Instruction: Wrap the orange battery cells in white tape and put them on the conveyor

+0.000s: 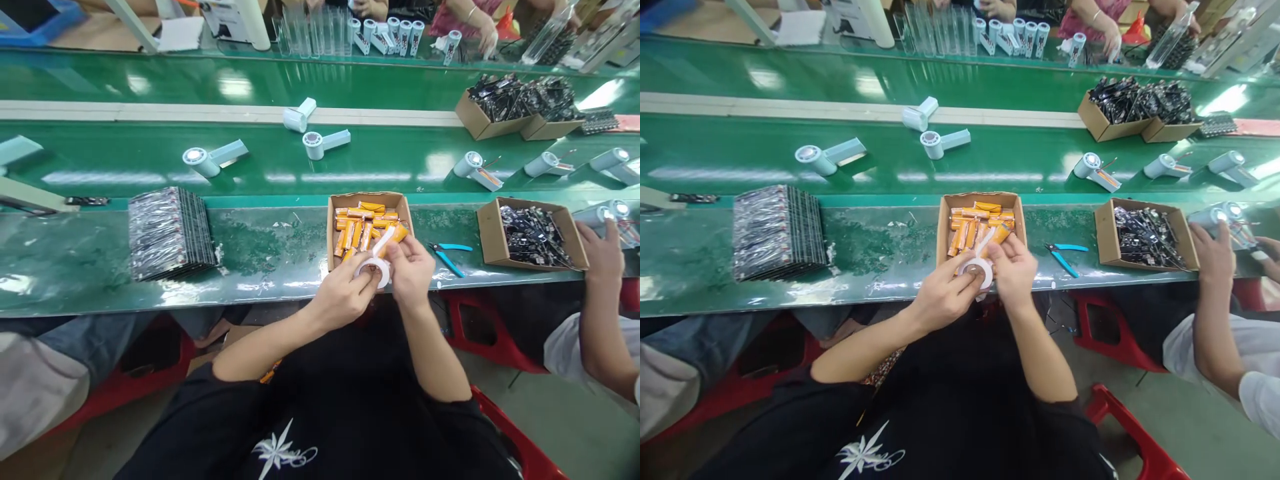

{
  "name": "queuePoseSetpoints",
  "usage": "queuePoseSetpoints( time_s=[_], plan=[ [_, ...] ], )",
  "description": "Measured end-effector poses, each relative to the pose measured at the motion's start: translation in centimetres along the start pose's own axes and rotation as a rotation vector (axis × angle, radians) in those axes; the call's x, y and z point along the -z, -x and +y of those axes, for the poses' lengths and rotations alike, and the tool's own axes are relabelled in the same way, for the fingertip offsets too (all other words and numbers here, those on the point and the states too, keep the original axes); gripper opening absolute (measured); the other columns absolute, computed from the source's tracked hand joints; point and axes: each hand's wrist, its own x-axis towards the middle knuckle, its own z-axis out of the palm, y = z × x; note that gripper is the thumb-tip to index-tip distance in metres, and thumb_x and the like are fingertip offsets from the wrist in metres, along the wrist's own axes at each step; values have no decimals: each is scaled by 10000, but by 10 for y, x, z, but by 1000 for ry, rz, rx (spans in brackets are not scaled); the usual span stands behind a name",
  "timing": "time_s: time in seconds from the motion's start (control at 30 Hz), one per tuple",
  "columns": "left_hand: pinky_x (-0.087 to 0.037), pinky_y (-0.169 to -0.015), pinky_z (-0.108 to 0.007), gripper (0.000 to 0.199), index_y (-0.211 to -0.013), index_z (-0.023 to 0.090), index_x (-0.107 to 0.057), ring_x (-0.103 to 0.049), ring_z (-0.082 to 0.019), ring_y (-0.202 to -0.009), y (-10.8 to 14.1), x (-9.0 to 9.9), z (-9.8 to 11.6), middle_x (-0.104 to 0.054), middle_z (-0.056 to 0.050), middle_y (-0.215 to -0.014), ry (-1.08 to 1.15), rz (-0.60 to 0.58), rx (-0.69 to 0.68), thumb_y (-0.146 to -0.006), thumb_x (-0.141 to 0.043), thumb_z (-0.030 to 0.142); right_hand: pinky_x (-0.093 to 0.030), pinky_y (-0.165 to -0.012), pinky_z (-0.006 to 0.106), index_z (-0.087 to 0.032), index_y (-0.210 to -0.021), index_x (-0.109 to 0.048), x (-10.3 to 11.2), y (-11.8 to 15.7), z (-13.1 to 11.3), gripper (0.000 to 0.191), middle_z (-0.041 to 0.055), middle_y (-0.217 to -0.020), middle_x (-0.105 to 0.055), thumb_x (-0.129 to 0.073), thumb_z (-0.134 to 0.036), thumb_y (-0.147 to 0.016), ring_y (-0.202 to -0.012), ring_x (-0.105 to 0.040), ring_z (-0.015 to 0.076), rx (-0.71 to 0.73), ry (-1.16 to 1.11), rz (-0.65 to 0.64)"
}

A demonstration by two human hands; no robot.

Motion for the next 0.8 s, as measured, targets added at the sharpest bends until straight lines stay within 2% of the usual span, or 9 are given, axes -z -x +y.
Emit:
queuePoseSetpoints(
  time_s=[0.1,0.2,0.3,0.4,0.47,0.53,0.67,0.73,0.8],
  plan=[
    [-628,-1149,-488,198,-1169,202,-770,-691,-283,-1364,26,12,-1,-811,-60,-1055,68,-5,-40,-1061,-623,128,-695,-986,474,-255,-1102,-774,42,-41,-21,403,109,-1173,-807,-825,-591,-887,-1112,-802,302,217,-39,153],
    [-598,-1168,-556,307,-1213,216,-779,-678,-311,-1365,75,29,-35,-827,-73,-1098,-26,-39,144,-1000,-627,57,-663,-1049,432,-330,-1111,-808,93,-66,-48,331,84,-1291,-784,-826,-578,-893,-1250,-757,294,444,-120,383],
    [-592,-1120,-652,292,-1218,226,-798,-688,-370,-1314,123,45,-87,-835,-112,-1121,-142,-114,370,-995,-632,137,-691,-978,452,-356,-1169,-805,125,-49,-52,357,75,-1220,-798,-869,-542,-871,-1160,-784,292,365,-91,348],
    [-609,-1064,-613,148,-1077,222,-809,-714,-365,-1201,128,50,-127,-838,-112,-1075,-220,3,434,-1005,-705,300,-711,-762,373,-359,-1262,-761,137,-21,-33,494,55,-1085,-804,-935,-508,-825,-945,-819,246,172,-71,215],
    [-601,-1059,-551,148,-976,230,-798,-732,-310,-1084,95,40,-149,-830,-89,-997,-224,97,456,-1023,-688,318,-687,-670,323,-374,-1240,-740,137,-14,-23,527,40,-1033,-805,-983,-472,-782,-873,-824,234,100,-105,156],
    [-576,-1076,-515,238,-984,229,-805,-726,-283,-1052,38,18,-178,-827,-92,-1026,-163,61,478,-1058,-610,345,-688,-677,318,-397,-1163,-716,130,-17,-22,515,6,-1014,-801,-1016,-440,-747,-883,-829,231,109,-154,132],
    [-450,-1211,-576,431,-1340,146,-734,-552,-372,-1411,-84,-44,-245,-694,-178,-1486,-124,-270,592,-1047,-538,394,-726,-777,385,-435,-1098,-632,111,-24,-38,534,-78,-1025,-779,-1027,-431,-739,-970,-832,222,195,-212,124],
    [-432,-1184,-674,522,-1469,154,-655,-428,-467,-1502,-122,-70,-271,-542,-206,-1647,-204,-421,684,-1030,-541,414,-740,-800,467,-425,-1083,-583,114,-20,-45,519,-90,-1019,-779,-998,-474,-775,-988,-836,251,206,-179,129],
    [-493,-1079,-710,525,-1482,157,-642,-475,-518,-1437,-141,-88,-290,-518,-254,-1628,-253,-546,716,-1027,-526,390,-743,-794,545,-402,-1061,-541,128,-9,-47,516,-86,-1008,-792,-976,-497,-800,-976,-842,289,210,-126,169]
  ],
)
